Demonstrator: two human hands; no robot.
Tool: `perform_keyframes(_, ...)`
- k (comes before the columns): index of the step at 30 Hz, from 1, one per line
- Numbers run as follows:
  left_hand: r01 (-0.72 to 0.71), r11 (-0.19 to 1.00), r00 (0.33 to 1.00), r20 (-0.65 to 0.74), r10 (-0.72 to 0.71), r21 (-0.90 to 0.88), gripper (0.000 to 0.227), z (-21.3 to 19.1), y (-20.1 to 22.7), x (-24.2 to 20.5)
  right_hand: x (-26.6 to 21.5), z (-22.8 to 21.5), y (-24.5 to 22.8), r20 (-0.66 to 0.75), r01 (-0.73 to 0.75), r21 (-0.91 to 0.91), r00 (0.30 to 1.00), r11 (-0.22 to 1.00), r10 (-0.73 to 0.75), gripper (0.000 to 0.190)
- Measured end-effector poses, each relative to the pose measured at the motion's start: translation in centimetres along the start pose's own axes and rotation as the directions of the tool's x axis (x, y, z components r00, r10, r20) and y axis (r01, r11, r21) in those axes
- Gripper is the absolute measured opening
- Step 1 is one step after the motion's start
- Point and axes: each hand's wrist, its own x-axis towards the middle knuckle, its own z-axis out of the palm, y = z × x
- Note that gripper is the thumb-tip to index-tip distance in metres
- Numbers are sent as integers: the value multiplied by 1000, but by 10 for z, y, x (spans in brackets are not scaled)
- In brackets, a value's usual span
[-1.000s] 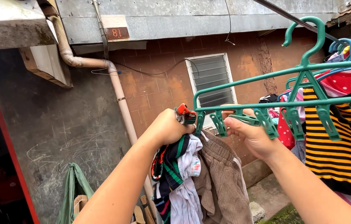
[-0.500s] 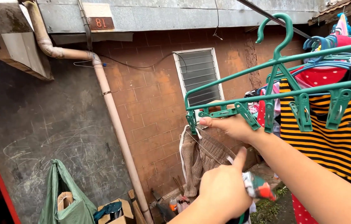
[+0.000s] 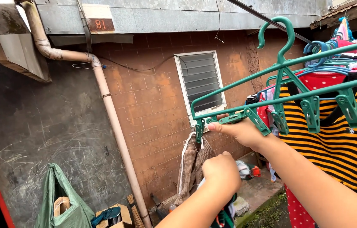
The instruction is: Hanging various items of clothing on hangers and a multi-clip drying rack outdoors.
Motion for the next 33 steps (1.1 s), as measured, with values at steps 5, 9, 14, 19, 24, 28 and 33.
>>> perform_keyframes(5,-40,991,997,65,32,126,25,23,-31,4,-6,-3,4,24,22,40,999,999,-23,50)
perform_keyframes(9,-148,971,986,-101,131,-186,24,-40,-44,-58,-5,-7,3,36,-10,-47,999,999,12,44)
perform_keyframes(14,-199,872,947,-317,53,-447,20,-70,-83,-80,11,-13,37,105,-96,159,991,983,80,28)
perform_keyframes(19,-232,799,926,-378,6,-555,19,-79,-90,-83,12,-6,36,322,-272,448,938,851,130,26)
perform_keyframes(24,-80,815,929,-339,-147,-573,20,-95,-73,-86,-4,-2,6,286,-185,529,958,828,31,10)
perform_keyframes(28,-17,783,929,-299,-217,-622,20,-95,-62,-82,-5,-10,6,258,-161,540,966,826,19,13)
perform_keyframes(33,-209,699,888,-432,-158,-684,27,-82,-62,-67,-5,-15,17,187,44,490,970,871,-154,19)
